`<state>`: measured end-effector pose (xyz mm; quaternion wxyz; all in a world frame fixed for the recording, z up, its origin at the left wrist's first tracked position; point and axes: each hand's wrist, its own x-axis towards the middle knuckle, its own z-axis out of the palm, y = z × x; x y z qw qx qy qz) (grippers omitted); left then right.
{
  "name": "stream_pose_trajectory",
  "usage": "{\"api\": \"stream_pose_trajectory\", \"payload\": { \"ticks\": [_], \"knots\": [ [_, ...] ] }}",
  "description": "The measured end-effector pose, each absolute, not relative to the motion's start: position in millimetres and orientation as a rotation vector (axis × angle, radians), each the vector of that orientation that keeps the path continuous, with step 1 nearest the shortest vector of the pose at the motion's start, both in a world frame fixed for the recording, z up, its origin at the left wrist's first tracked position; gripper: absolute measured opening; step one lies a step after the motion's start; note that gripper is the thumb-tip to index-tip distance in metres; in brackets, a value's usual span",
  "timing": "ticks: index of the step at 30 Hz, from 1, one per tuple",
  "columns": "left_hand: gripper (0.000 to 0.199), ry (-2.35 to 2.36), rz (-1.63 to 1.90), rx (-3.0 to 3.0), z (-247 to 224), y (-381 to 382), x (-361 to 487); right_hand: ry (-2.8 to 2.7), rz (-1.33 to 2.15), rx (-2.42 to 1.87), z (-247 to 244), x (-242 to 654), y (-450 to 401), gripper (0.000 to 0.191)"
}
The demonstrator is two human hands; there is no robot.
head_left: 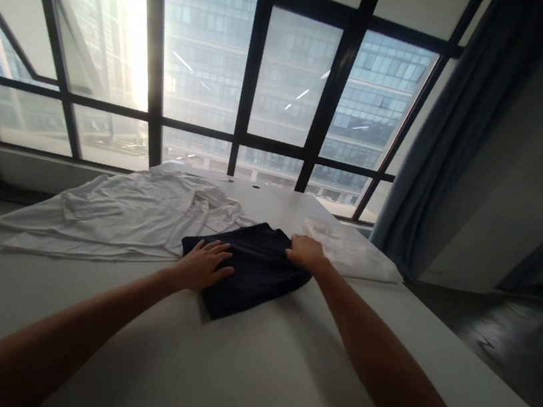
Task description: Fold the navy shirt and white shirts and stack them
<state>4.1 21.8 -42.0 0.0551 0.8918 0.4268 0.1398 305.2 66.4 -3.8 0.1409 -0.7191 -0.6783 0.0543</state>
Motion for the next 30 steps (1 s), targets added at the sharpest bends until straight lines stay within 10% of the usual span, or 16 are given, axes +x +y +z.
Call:
{"api": "stream_pose_trajectory", "payload": {
  "ticks": [8,22,30],
  "knots": [
    [0.082,1.3,0.135,2.658,-47.4,-4.9,3.4,-2.633,0.276,-1.518,-48.9,231.2,81.5,0.069],
    [0.077,0.87,0.191,2.704,-42.8,-27.8,18.9,-2.347,0.039,-1.737,-61.3,243.5,137.8,0.06],
    [0.056,1.402,0.481,2.631,-53.1,51.7,-23.5,-2.294,-0.073,-1.798,-54.8,280.4,71.6,0.061]
  ]
}}
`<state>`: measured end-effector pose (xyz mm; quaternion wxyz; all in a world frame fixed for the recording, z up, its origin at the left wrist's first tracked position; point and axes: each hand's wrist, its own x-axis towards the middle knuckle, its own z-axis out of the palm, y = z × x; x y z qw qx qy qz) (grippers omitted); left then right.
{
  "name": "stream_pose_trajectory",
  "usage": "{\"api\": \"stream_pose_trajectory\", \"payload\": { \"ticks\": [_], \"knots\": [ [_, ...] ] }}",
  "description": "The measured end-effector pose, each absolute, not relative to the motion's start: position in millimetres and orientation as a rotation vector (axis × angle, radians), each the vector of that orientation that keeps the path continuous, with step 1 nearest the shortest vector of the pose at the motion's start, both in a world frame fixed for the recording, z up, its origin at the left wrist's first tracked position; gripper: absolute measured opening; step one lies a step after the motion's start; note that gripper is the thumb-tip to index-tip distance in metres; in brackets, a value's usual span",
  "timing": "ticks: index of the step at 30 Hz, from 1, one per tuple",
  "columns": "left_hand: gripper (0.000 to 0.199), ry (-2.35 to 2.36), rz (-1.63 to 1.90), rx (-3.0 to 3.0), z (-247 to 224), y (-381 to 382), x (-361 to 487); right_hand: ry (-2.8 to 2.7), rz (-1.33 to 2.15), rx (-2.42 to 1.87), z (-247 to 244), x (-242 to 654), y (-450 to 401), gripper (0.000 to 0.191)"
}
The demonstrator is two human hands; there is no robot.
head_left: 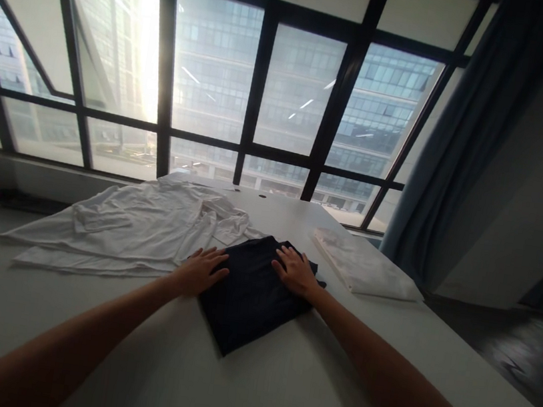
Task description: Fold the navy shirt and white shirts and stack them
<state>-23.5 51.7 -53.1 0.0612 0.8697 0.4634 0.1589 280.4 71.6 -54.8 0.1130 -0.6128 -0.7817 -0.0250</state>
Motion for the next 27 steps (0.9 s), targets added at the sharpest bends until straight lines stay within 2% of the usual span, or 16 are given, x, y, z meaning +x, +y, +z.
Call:
{"api": "stream_pose_trajectory", "payload": {
  "ticks": [4,8,11,13,17,19,21,23,25,27],
  "knots": [
    [0.058,1.433,0.33,2.643,-67.7,64.3,-34.4,-2.31,-0.087,-1.871,-61.5,295.6,25.2,0.057],
    [0.055,1.513,0.339,2.643,-62.5,56.8,-29.0,-1.994,-0.245,-2.164,-47.5,316.0,5.4,0.058],
    [0.049,1.639,0.361,2.63,-49.6,51.6,-22.2,-1.801,0.06,-2.451,-31.4,332.1,4.7,0.069],
    [0.046,1.713,0.361,2.611,-39.9,48.6,-18.5,-1.762,0.373,-2.459,-23.3,339.9,7.6,0.069],
    [0.038,1.796,0.236,2.414,-20.0,40.6,-19.4,-1.619,0.87,-2.232,-16.0,343.5,19.4,0.044],
    [0.033,1.725,0.057,2.211,-11.3,36.9,-23.8,-1.592,0.963,-2.077,-15.3,339.2,30.1,0.029],
    [0.033,1.622,-0.1,1.978,-5.1,36.7,-27.4,-1.633,0.872,-1.936,-15.6,331.6,44.5,0.024],
    [0.042,1.587,-0.093,1.821,-1.7,42.8,-26.0,-1.669,0.613,-1.825,-16.6,322.1,60.4,0.028],
    [0.052,1.641,0.09,1.791,-1.2,56.2,-17.9,-1.62,0.38,-1.795,-18.0,313.7,73.4,0.035],
    [0.058,1.715,0.309,1.78,-3.7,75.1,-4.4,-1.523,0.368,-1.879,-19.3,309.5,79.5,0.042]
  ]
}}
